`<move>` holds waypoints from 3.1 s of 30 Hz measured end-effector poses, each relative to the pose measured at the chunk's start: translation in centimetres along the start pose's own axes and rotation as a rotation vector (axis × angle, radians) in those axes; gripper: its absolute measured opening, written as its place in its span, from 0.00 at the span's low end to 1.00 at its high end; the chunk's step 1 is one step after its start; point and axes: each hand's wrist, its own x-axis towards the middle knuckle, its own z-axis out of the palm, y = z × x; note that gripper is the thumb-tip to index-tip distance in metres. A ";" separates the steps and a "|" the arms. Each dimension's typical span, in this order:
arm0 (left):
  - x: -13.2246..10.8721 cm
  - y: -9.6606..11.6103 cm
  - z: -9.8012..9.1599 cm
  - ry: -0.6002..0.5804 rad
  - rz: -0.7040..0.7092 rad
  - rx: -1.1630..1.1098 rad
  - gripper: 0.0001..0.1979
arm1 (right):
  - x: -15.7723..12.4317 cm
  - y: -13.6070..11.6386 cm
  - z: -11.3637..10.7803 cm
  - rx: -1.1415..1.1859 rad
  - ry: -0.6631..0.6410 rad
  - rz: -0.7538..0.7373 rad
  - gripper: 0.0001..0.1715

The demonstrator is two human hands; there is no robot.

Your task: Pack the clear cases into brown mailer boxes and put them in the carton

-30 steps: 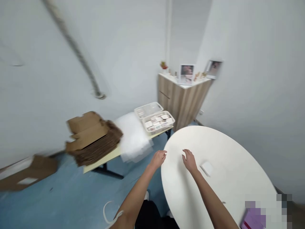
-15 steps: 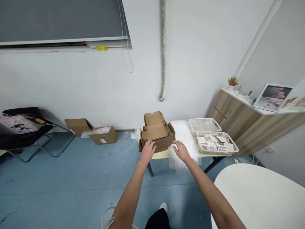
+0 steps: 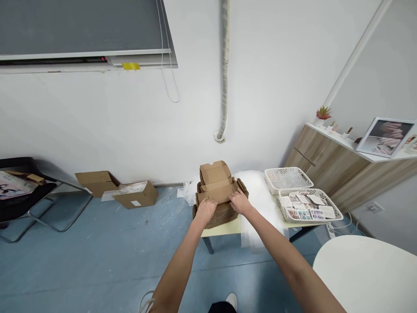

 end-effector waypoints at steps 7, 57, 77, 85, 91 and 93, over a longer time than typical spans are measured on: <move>-0.5 0.1 -0.7 0.262 -0.002 0.012 0.14 | 1.1 0.5 0.2 0.037 0.043 0.016 0.12; -10.3 46.6 20.9 -0.509 0.629 -0.578 0.41 | -63.0 -3.6 7.8 -0.134 0.231 1.094 0.15; -7.3 47.1 19.6 -0.269 1.213 -0.310 0.30 | -59.9 -2.7 5.0 -0.068 0.330 1.775 0.20; -6.2 47.6 22.4 -0.424 1.146 -0.183 0.22 | -63.2 -1.7 6.6 0.398 0.270 1.989 0.25; -4.0 49.4 21.6 -0.531 1.129 -0.194 0.13 | -64.3 -1.5 7.3 0.198 0.428 1.984 0.19; -3.9 50.1 21.4 -0.550 1.129 -0.160 0.14 | -63.8 -0.1 6.3 0.114 0.487 1.948 0.17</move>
